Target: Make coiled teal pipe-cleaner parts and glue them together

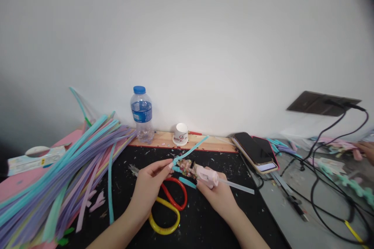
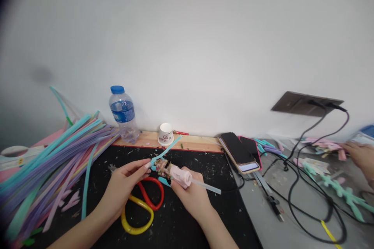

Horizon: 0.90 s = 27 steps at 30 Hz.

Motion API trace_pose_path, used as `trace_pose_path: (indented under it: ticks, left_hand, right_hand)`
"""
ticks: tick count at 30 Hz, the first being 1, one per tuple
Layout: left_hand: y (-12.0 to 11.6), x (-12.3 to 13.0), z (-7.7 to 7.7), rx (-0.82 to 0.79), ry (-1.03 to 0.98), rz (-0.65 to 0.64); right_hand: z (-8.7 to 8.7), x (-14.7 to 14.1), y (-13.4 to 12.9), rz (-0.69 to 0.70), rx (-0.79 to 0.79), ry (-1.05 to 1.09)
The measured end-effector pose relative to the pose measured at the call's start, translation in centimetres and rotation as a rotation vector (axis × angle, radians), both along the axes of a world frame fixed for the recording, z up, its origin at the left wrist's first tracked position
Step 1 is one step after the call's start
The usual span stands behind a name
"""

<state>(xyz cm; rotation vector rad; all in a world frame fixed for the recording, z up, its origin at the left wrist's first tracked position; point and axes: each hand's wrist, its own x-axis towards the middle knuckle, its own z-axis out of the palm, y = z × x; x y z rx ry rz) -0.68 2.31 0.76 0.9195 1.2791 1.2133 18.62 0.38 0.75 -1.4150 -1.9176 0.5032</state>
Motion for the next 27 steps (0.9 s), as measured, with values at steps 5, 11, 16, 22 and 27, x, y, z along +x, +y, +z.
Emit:
trace_pose_path:
  ticks: [5,11,16,22,27]
  left_hand:
    - [-0.05,-0.12,0.15,0.005,-0.002,-0.003]
    - [-0.05,-0.23,-0.03,-0.029,-0.073,0.001]
    - [-0.15,0.0,0.22,-0.085,-0.226,-0.045]
    - [-0.21,0.24,0.63,-0.15,-0.34,-0.088]
    - [-0.38,0.18,0.55,-0.177,-0.383,-0.143]
  right_hand:
    - [0.55,-0.18,0.14,0.019,-0.003,-0.033]
    - [0.54,-0.16,0.13,0.004,0.007,0.002]
    - [0.23,0.29,0.12,-0.032,0.011,0.086]
    - [0.51,0.46,0.25,-0.105,0.007,0.138]
    - [0.73,0.49,0.46,-0.201,0.021,0.091]
